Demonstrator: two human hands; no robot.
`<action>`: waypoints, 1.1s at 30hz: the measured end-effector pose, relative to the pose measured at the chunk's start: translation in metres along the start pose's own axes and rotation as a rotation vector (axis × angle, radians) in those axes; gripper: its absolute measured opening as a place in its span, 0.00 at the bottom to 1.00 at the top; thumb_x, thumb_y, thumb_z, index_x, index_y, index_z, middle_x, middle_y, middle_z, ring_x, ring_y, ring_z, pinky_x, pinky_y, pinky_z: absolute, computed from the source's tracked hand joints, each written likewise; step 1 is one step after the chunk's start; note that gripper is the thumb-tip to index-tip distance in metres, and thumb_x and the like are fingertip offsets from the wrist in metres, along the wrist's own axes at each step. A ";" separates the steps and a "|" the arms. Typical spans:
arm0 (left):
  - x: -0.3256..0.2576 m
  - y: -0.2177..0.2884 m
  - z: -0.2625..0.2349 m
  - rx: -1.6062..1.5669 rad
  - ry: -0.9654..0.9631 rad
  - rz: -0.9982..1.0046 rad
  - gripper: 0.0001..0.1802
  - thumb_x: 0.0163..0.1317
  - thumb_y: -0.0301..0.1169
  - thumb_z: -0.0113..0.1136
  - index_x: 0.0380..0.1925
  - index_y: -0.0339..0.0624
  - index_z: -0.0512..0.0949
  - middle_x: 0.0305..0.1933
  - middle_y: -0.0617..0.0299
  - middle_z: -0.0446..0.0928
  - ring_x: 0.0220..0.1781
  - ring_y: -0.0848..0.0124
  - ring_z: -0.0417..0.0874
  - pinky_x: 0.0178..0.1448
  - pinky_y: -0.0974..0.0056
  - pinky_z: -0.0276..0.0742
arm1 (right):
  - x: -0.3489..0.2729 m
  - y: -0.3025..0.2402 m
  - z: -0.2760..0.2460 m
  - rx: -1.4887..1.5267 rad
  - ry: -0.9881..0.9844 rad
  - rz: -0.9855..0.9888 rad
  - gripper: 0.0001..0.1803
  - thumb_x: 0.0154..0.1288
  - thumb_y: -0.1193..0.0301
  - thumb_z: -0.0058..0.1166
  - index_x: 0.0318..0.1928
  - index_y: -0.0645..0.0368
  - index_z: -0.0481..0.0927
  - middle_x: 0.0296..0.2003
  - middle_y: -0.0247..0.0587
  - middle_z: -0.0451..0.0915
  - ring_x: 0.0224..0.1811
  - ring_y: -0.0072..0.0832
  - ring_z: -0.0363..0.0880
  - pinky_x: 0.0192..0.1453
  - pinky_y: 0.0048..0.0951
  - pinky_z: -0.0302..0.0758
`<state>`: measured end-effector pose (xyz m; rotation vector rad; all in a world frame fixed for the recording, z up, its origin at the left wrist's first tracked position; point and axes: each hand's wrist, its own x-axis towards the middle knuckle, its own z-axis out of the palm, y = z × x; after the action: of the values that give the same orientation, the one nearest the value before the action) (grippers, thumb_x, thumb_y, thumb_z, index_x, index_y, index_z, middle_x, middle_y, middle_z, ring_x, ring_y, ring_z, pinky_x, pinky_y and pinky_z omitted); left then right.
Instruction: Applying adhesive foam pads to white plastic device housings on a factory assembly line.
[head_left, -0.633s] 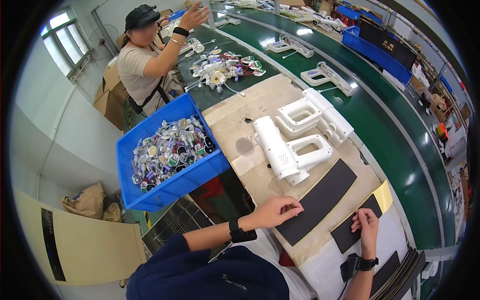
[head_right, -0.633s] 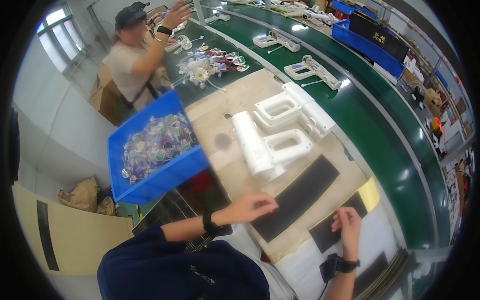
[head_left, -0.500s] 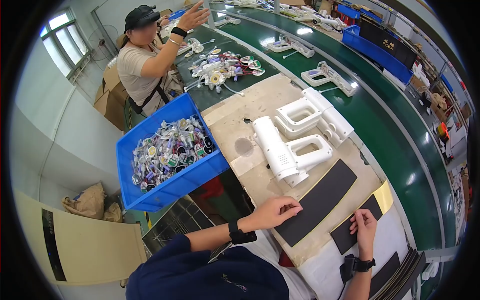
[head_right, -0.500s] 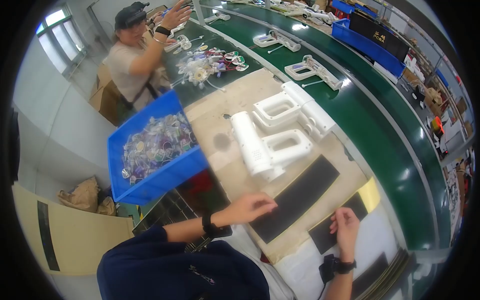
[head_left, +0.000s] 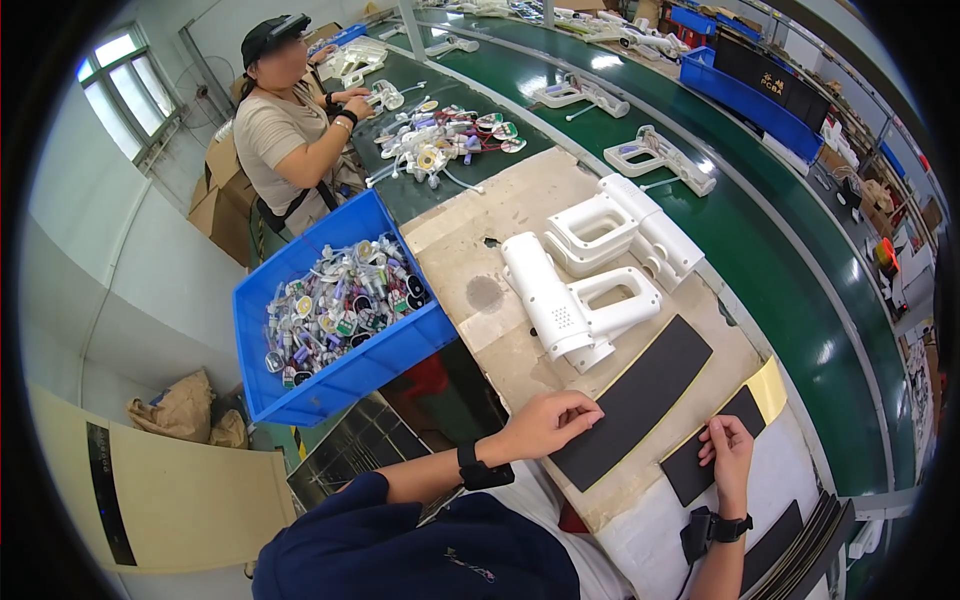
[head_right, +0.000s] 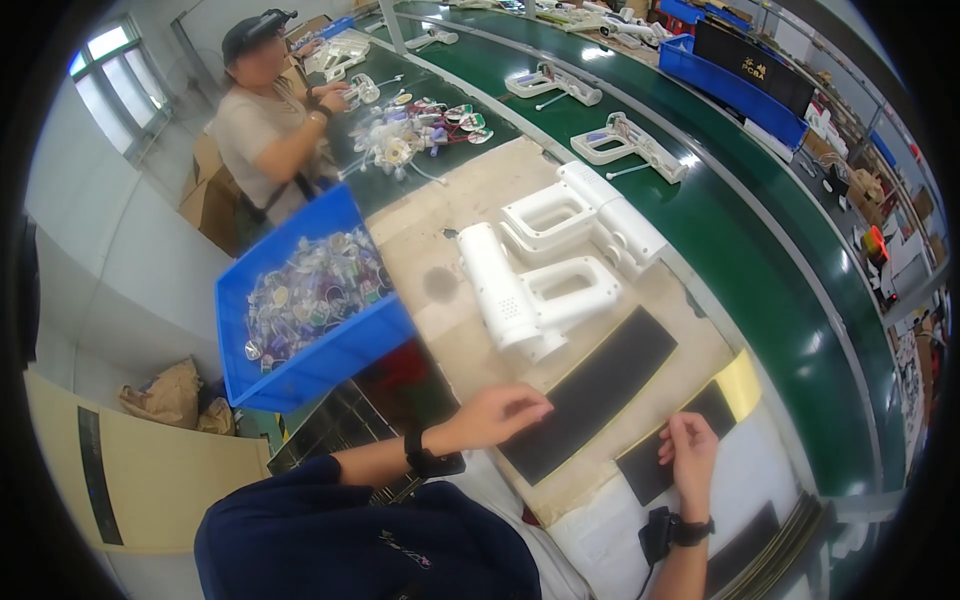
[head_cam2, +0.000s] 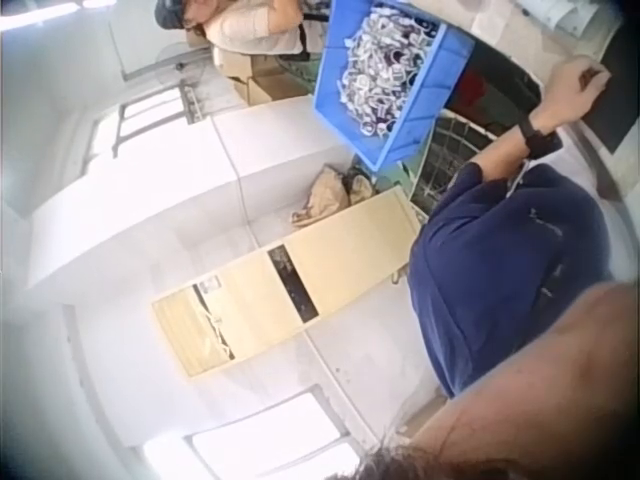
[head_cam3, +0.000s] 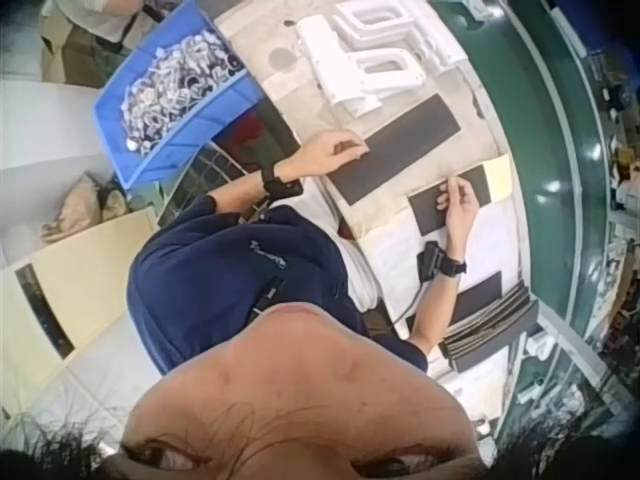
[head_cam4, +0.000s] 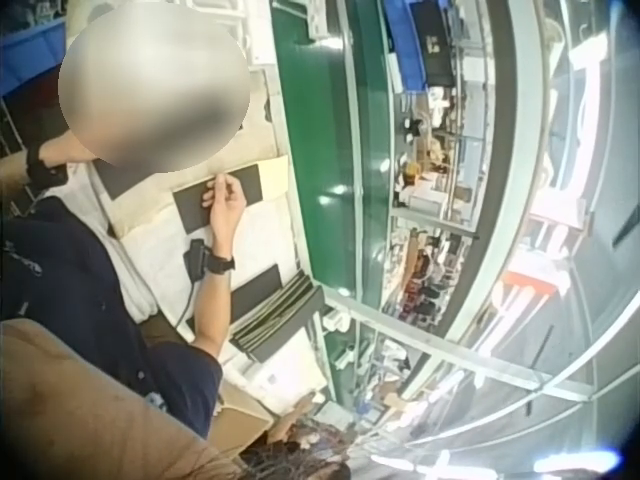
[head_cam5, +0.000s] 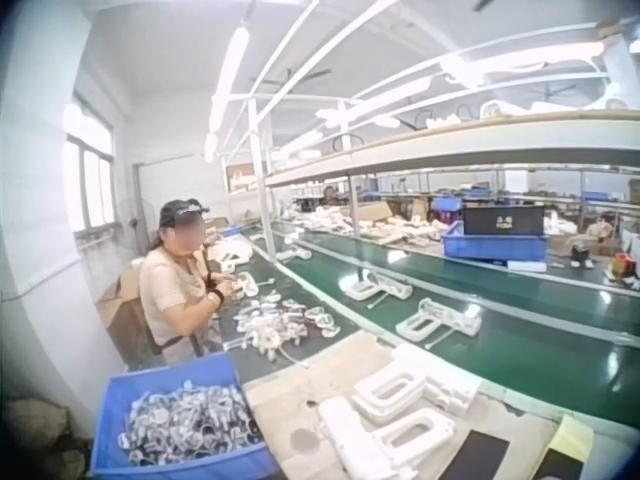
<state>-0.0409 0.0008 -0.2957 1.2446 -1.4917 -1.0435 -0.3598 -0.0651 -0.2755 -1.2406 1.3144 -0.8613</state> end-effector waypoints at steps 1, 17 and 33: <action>0.000 0.000 0.000 0.001 0.000 0.002 0.10 0.66 0.34 0.61 0.41 0.40 0.82 0.31 0.60 0.82 0.26 0.75 0.76 0.33 0.69 0.72 | 0.000 -0.001 0.000 0.000 0.000 -0.002 0.10 0.73 0.67 0.52 0.40 0.62 0.77 0.28 0.35 0.78 0.21 0.16 0.73 0.21 0.17 0.70; 0.060 0.071 -0.139 0.731 -0.105 0.491 0.42 0.38 0.49 0.79 0.56 0.49 0.75 0.63 0.53 0.68 0.66 0.51 0.66 0.70 0.49 0.60 | 0.003 0.005 -0.003 -0.036 -0.048 -0.026 0.10 0.74 0.67 0.51 0.41 0.62 0.78 0.27 0.34 0.78 0.20 0.16 0.74 0.21 0.17 0.72; 0.125 0.041 -0.142 1.054 -0.570 0.421 0.44 0.40 0.28 0.76 0.62 0.45 0.69 0.63 0.55 0.70 0.67 0.54 0.68 0.72 0.52 0.59 | -0.001 0.001 0.000 -0.026 -0.021 0.014 0.11 0.74 0.66 0.52 0.42 0.63 0.78 0.27 0.34 0.79 0.21 0.15 0.74 0.23 0.17 0.72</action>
<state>0.0768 -0.1256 -0.2074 1.2161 -2.8017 -0.2702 -0.3605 -0.0640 -0.2764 -1.2556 1.3201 -0.8216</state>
